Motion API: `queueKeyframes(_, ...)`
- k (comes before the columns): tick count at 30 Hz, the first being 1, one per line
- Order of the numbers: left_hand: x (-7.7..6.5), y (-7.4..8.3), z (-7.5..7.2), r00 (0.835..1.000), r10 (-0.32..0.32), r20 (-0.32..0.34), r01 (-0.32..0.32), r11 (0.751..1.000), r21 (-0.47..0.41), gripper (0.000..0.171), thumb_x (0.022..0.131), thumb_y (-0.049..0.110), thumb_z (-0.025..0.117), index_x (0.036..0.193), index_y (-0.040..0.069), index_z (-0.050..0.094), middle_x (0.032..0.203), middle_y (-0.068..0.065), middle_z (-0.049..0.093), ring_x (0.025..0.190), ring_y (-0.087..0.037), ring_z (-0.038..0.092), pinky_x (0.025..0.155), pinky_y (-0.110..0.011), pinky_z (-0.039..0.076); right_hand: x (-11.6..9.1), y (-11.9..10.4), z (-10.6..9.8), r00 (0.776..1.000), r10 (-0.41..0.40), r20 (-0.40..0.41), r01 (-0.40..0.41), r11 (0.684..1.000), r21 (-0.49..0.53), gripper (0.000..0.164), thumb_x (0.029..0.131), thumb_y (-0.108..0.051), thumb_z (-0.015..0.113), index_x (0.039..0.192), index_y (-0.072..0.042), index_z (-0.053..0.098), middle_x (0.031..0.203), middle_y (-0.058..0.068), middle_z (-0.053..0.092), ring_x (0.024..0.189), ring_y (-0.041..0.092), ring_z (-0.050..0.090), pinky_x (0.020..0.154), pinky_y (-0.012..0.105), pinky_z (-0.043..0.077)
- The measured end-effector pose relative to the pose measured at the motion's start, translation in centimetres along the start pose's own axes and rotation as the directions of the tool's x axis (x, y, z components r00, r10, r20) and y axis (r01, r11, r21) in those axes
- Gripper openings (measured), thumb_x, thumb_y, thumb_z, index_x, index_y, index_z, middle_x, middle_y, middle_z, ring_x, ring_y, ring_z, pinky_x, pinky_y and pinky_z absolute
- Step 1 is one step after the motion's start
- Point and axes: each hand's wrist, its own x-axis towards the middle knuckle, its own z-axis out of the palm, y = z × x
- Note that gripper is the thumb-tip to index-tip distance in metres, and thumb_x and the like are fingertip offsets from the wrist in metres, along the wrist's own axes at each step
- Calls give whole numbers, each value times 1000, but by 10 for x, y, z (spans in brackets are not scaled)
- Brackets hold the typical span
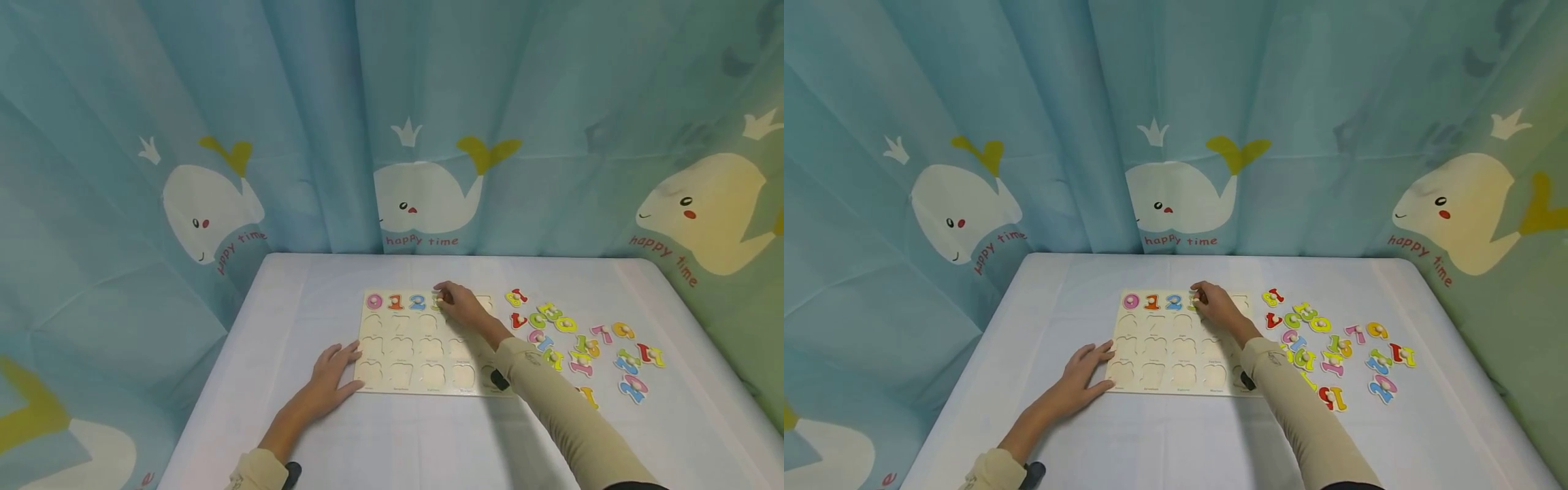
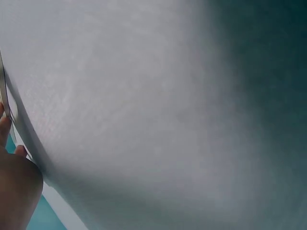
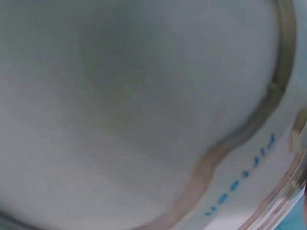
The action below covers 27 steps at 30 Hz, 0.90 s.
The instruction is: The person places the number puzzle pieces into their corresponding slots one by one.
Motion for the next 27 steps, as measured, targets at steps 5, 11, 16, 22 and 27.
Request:
queueKeyframes(5, -1, 2, -4, 1000, -6, 0, 6, 1000, -29, 52, 87, 26, 68, 131, 6, 51, 146, -7, 38, 133, -35, 25, 106, -56, 20, -3, -4, 1, 1000, -15, -14, 15, 1000, 3, 30, 90, -3, 61, 118, 6, 56, 87, 6, 60, 78, 19, 55, 72, 36, 47)
queueKeyframes(11, 0, 1, -4, 999, -29, 20, 30, 998, -56, 54, 87, 28, 68, 133, 6, 50, 146, -5, 38, 135, -34, 23, 107, -56, 20, -5, -5, 2, 999, 8, -33, -8, 1000, -7, 32, 89, -2, 62, 118, 6, 55, 88, 7, 60, 80, 20, 56, 73, 37, 48)
queueKeyframes(16, 1, -2, -2, 999, -21, 24, 23, 998, -63, 54, 88, 29, 66, 135, 6, 49, 147, -4, 37, 136, -34, 21, 107, -55, 20, -2, -9, 0, 997, 78, -21, -77, 996, 36, 36, 87, -4, 64, 121, 5, 54, 90, 8, 59, 83, 21, 57, 77, 37, 48)
queueKeyframes(22, 1, -3, -1, 1000, -10, 18, 11, 998, -62, 53, 88, 28, 66, 134, 5, 50, 148, -5, 36, 136, -35, 21, 108, -55, 19, -4, -10, -9, 993, 116, -18, -114, 991, 70, 37, 90, -10, 63, 123, 4, 54, 96, 10, 59, 89, 24, 59, 78, 37, 49)
queueKeyframes(27, 0, -3, -1, 1000, 2, 14, -1, 998, -57, 53, 88, 26, 66, 133, 4, 50, 148, -7, 35, 135, -36, 21, 107, -55, 20, -16, 0, -25, 984, 176, -6, -174, 979, 108, 36, 93, -16, 60, 124, 0, 55, 97, 8, 60, 90, 22, 58, 76, 36, 49)
